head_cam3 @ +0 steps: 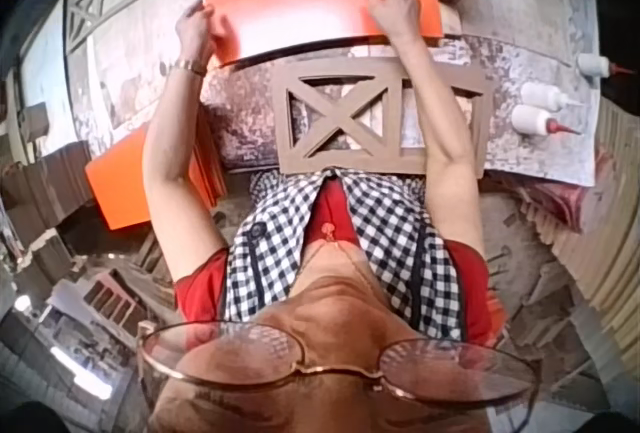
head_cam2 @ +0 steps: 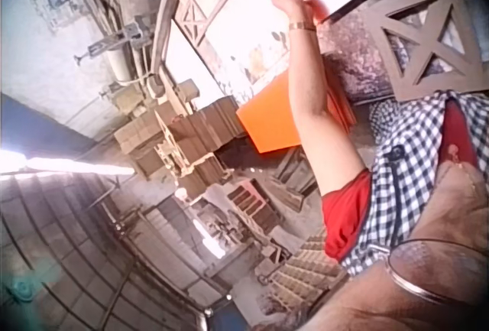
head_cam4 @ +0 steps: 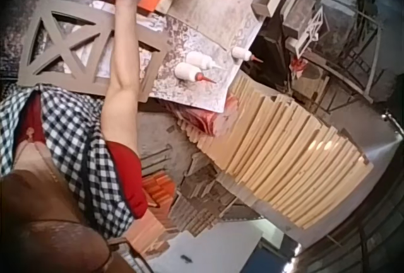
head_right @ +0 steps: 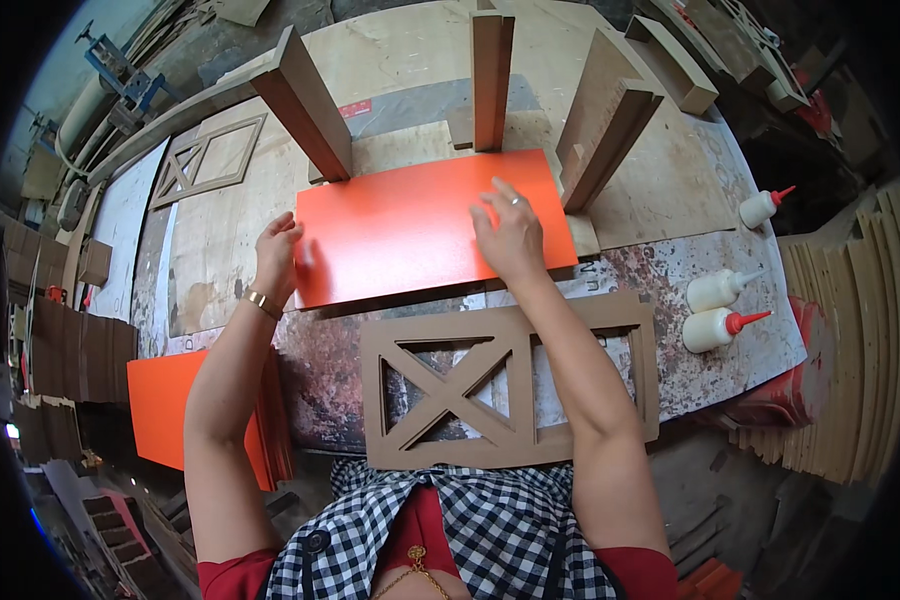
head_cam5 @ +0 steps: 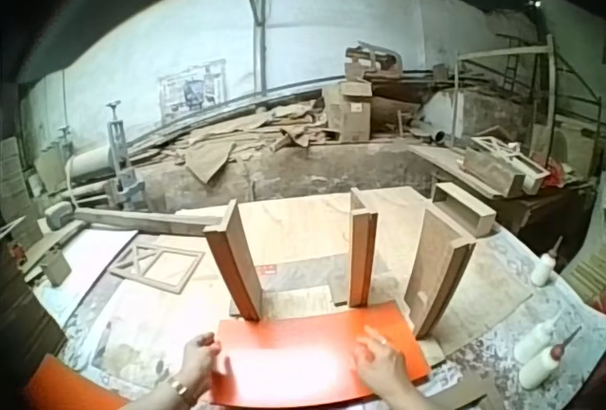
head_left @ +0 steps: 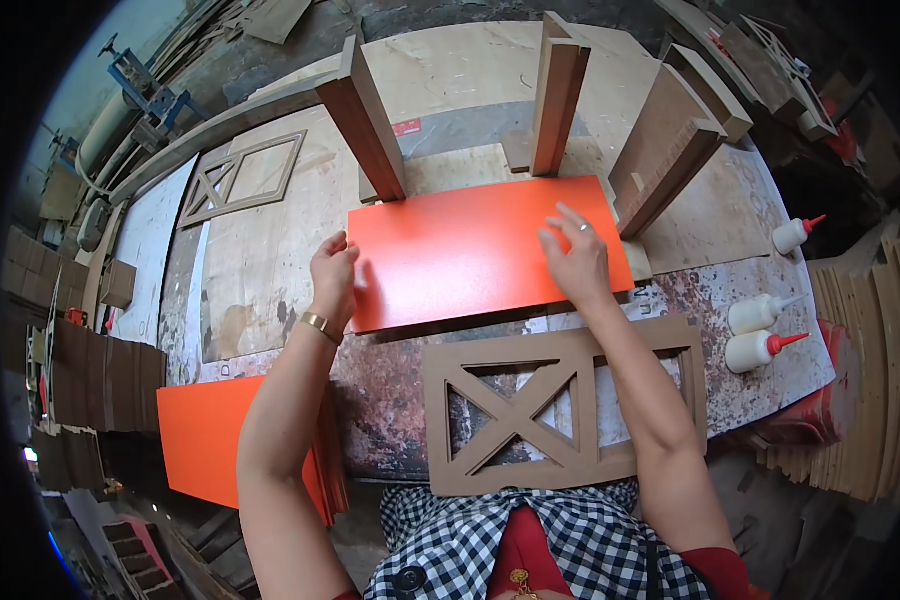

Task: Applying glue to wooden frame components and attaching them to red boards.

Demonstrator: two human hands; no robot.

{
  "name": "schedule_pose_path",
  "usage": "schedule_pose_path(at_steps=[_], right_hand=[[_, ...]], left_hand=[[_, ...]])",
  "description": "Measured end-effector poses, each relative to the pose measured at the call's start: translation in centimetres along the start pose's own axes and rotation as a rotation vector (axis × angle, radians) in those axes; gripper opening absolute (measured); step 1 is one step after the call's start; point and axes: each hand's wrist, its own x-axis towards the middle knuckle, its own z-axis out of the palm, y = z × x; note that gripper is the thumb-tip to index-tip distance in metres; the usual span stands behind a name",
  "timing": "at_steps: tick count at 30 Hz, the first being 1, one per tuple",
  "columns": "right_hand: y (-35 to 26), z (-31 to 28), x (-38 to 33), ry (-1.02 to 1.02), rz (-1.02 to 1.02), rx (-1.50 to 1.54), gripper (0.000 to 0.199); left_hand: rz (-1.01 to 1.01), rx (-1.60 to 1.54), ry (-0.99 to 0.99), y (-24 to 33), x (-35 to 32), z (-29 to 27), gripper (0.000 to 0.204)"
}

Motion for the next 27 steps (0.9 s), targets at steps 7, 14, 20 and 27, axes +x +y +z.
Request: schedule_pose_path(at_steps=[7, 14, 20, 27], right_hand=[[1.9, -5.2, -2.8, -0.409, -0.493, -0.413, 0.04], [5.0, -5.8, -1.2, -0.484, -0.395, -0.381, 0.053], [5.3, -6.4, 0.3, -0.598, -0.301, -0.254, 0.06], [2.4, -5.8, 0.5, -0.67, -0.175, -0.433, 0.06]], left_hand=[[0.236, 0.304, -0.201, 0.2, -0.5, -0.1, 0.071], [0.273, 0.622, -0.55, 0.6, -2.7, 0.7, 0.083], [0.269, 0.567, -0.498, 0.5, -2.4, 1.6, 0.084], [0.189, 0.695, -0.553, 2.3, -2.3, 1.6, 0.08]])
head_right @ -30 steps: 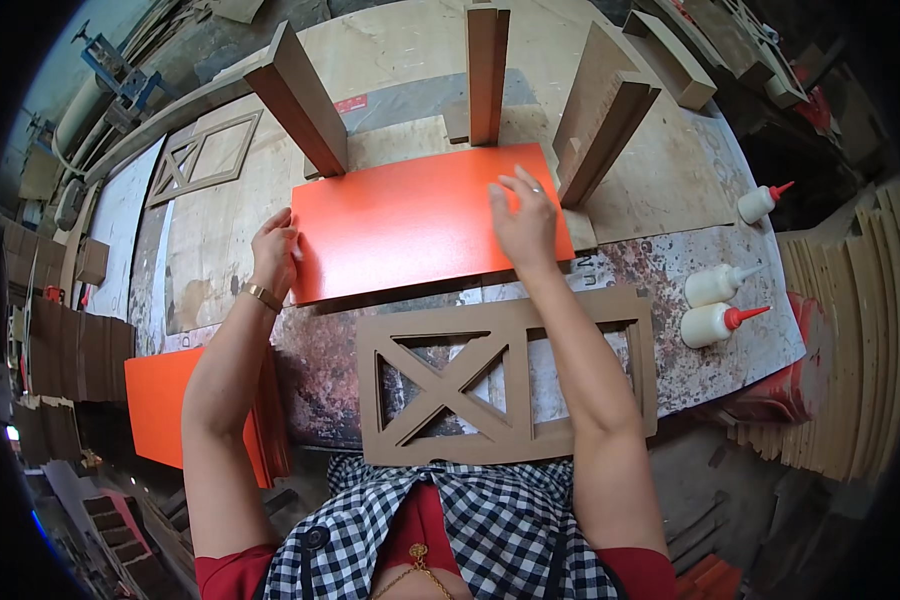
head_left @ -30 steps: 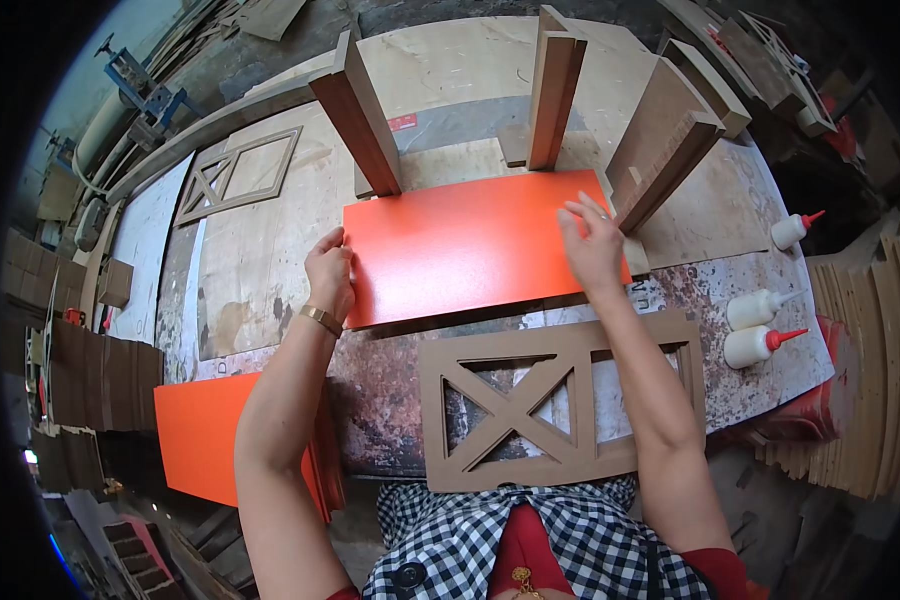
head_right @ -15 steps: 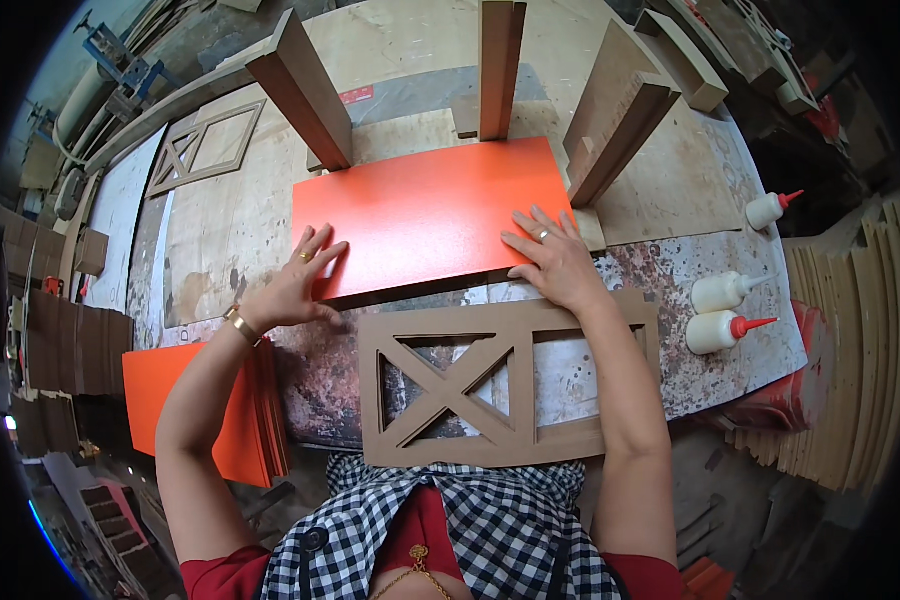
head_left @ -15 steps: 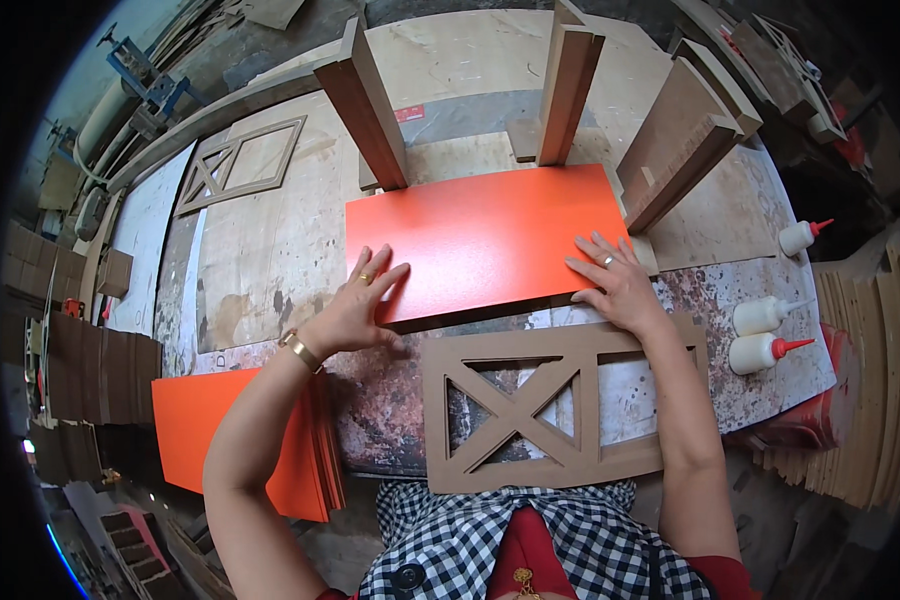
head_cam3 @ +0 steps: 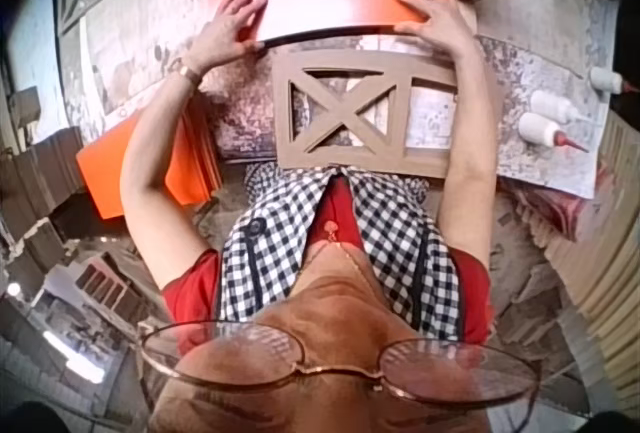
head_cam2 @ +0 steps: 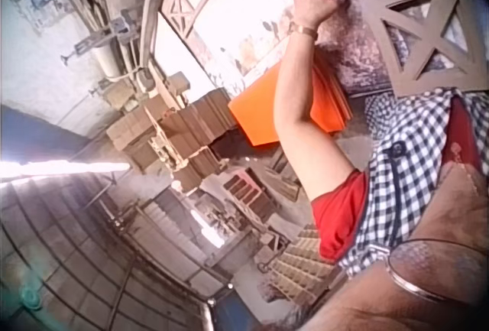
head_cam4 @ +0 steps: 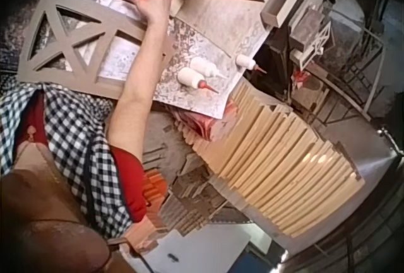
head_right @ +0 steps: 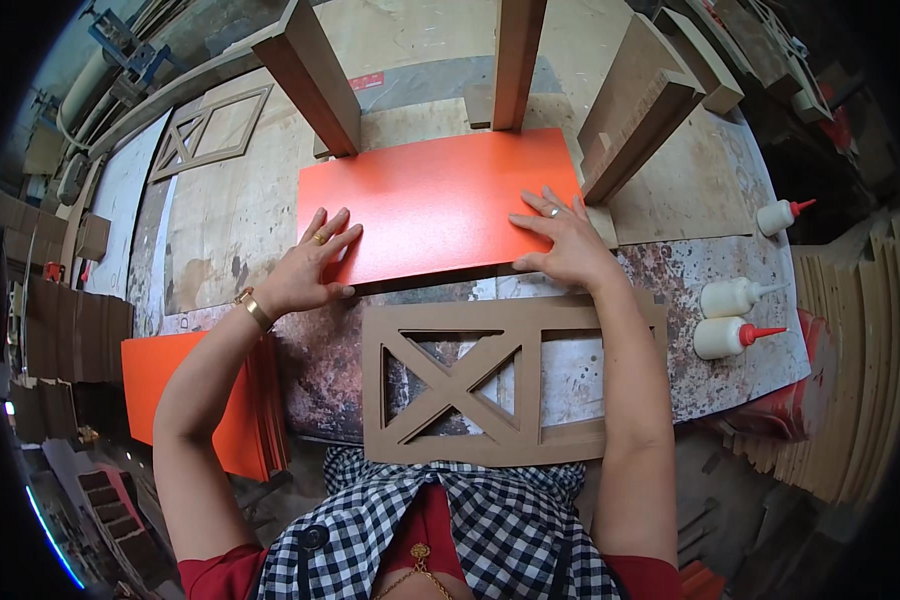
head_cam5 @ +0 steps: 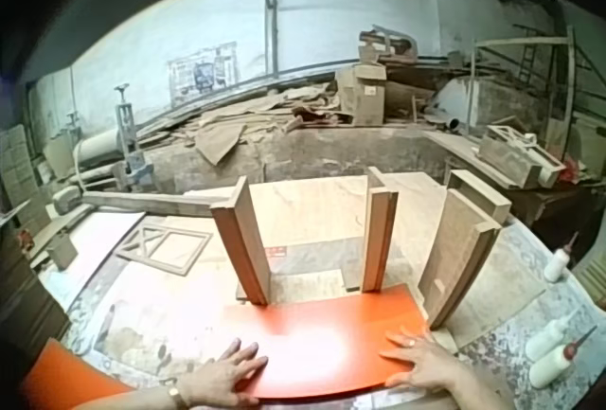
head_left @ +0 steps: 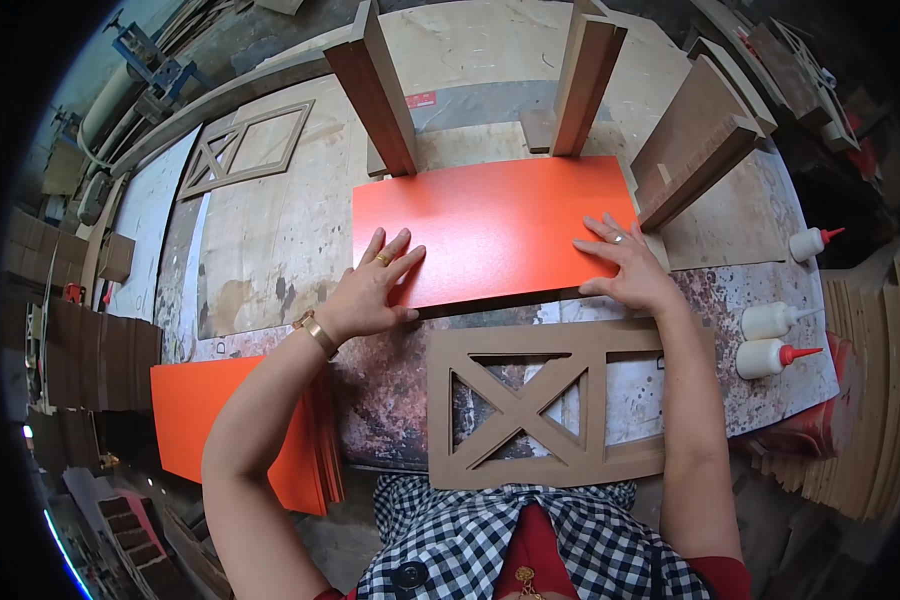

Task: Applying glue to wooden frame components and attaching them to red boards.

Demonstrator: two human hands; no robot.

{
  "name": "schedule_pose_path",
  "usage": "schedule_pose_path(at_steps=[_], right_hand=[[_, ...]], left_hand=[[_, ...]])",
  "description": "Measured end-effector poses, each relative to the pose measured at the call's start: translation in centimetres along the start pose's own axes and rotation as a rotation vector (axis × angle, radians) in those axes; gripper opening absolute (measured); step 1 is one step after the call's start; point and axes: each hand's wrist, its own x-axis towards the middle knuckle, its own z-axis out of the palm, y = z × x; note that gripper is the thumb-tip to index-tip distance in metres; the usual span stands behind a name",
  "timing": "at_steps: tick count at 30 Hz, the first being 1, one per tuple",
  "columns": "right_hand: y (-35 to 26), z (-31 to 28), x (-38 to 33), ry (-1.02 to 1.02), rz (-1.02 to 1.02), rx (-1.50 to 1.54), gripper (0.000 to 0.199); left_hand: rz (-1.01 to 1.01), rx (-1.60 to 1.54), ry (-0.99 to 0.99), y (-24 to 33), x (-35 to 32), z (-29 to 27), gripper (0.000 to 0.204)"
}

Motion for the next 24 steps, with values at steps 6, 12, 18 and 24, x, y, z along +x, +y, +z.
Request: schedule_pose_path(at_steps=[6, 12, 18, 24], right_hand=[[-6.8, 2.1, 4.5, 0.002, -0.004, -0.135, 0.071], [-5.9, 7.3, 9.2, 0.207, 0.058, -0.205, 0.073], [-6.6, 6.8, 9.0, 0.185, 0.049, -0.225, 0.073], [-6.9, 7.3, 8.9, 0.184, 0.058, -0.286, 0.07]], left_hand=[[-0.007, 0.019, -0.019, 0.5, 0.1, 0.1, 0.082], [0.083, 0.047, -0.003, -1.1, 0.9, 0.9, 0.082], [0.102, 0.021, -0.047, -3.3, 1.2, -1.2, 0.075], [-0.42, -0.593, 0.319, -9.4, 2.6, -4.0, 0.047]])
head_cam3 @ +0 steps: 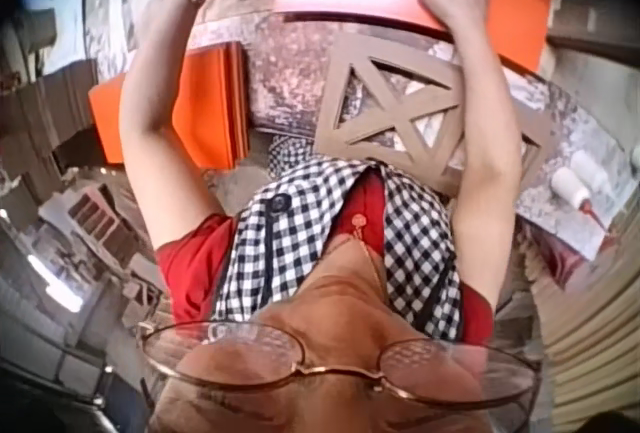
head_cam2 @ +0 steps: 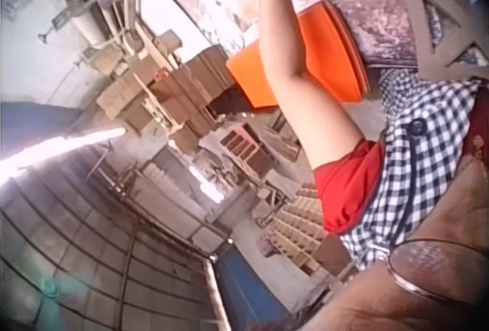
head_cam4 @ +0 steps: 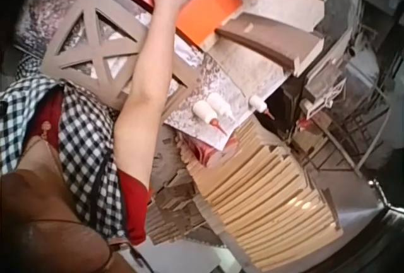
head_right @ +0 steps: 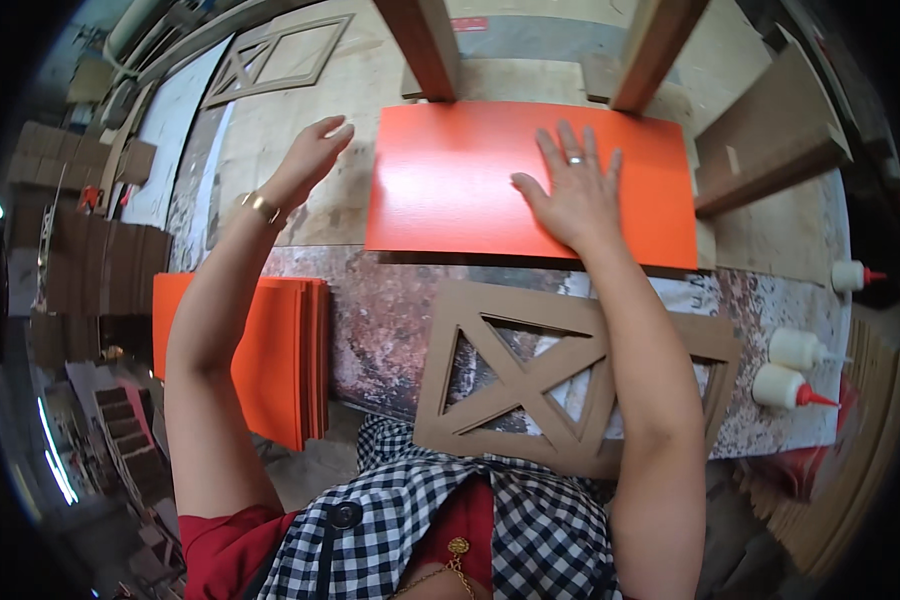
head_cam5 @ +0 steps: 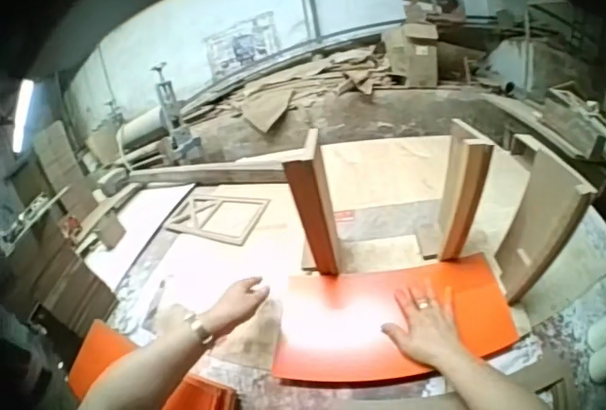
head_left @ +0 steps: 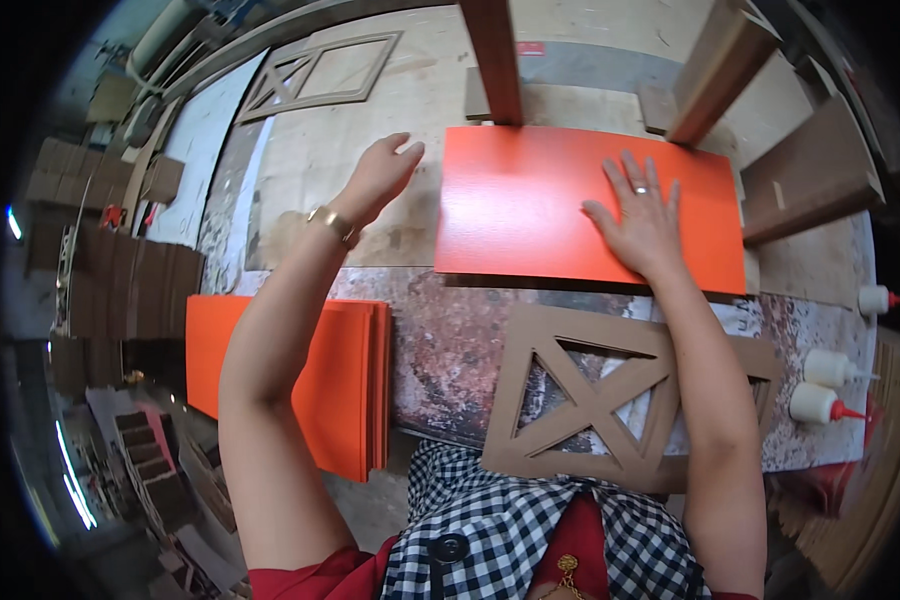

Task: Applying glue to wooden frame components and attaching them to red boards.

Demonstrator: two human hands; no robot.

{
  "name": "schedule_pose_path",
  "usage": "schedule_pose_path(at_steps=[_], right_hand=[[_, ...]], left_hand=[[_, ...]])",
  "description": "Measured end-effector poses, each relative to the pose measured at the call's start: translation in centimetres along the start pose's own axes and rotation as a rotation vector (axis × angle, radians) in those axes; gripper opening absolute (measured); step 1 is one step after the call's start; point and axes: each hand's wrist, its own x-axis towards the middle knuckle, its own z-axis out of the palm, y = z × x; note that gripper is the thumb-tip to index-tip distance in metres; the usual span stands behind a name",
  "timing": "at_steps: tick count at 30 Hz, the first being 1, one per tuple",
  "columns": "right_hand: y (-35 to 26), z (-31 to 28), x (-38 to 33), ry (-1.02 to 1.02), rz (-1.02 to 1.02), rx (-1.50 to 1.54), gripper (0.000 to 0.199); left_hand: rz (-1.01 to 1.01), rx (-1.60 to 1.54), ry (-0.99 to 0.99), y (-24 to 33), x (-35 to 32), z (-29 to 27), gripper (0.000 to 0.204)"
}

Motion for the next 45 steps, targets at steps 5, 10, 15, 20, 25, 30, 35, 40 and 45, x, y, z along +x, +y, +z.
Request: schedule_pose_path(at_steps=[5, 10, 15, 20, 25, 30, 35, 40, 45], right_hand=[[-0.5, -0.3, -0.1, 0.013, -0.01, -0.018, 0.069], [-0.7, -0.2, 0.3, 0.024, -0.015, -0.07, 0.067], [-0.6, -0.4, 0.0, 0.023, -0.017, -0.079, 0.066], [-0.7, -0.6, 0.1, 0.039, -0.036, -0.07, 0.066], [-0.8, -1.1, -0.1, 0.025, -0.033, -0.046, 0.066], [-0.9, -1.1, -0.1, 0.028, -0.026, -0.024, 0.067], [-0.5, -1.2, 0.1, 0.041, -0.028, -0.012, 0.067], [-0.8, -1.2, 0.2, 0.038, -0.023, 0.011, 0.067], [-1.1, -1.3, -0.1, 0.012, -0.019, 0.049, 0.068]], left_hand=[[-0.204, 0.019, -0.092, 0.8, 1.7, 3.0, 0.026], [-0.149, 0.299, -0.045, 4.1, 1.2, 3.6, 0.027], [-0.107, 0.264, -0.154, 2.5, 3.8, 1.2, 0.027], [0.013, 0.593, 0.233, 0.1, 10.1, -2.1, 0.023], [0.023, 0.918, 0.6, -5.5, 17.1, -3.7, 0.027], [-0.159, 0.777, 0.523, -7.0, 20.0, -4.1, 0.038], [-0.25, 0.777, 0.3, -3.4, 18.8, -5.5, 0.027], [-0.196, 0.573, 0.227, 1.1, 12.2, -10.9, 0.02], [0.219, -0.148, 0.223, 4.0, -1.7, -21.2, 0.024]])
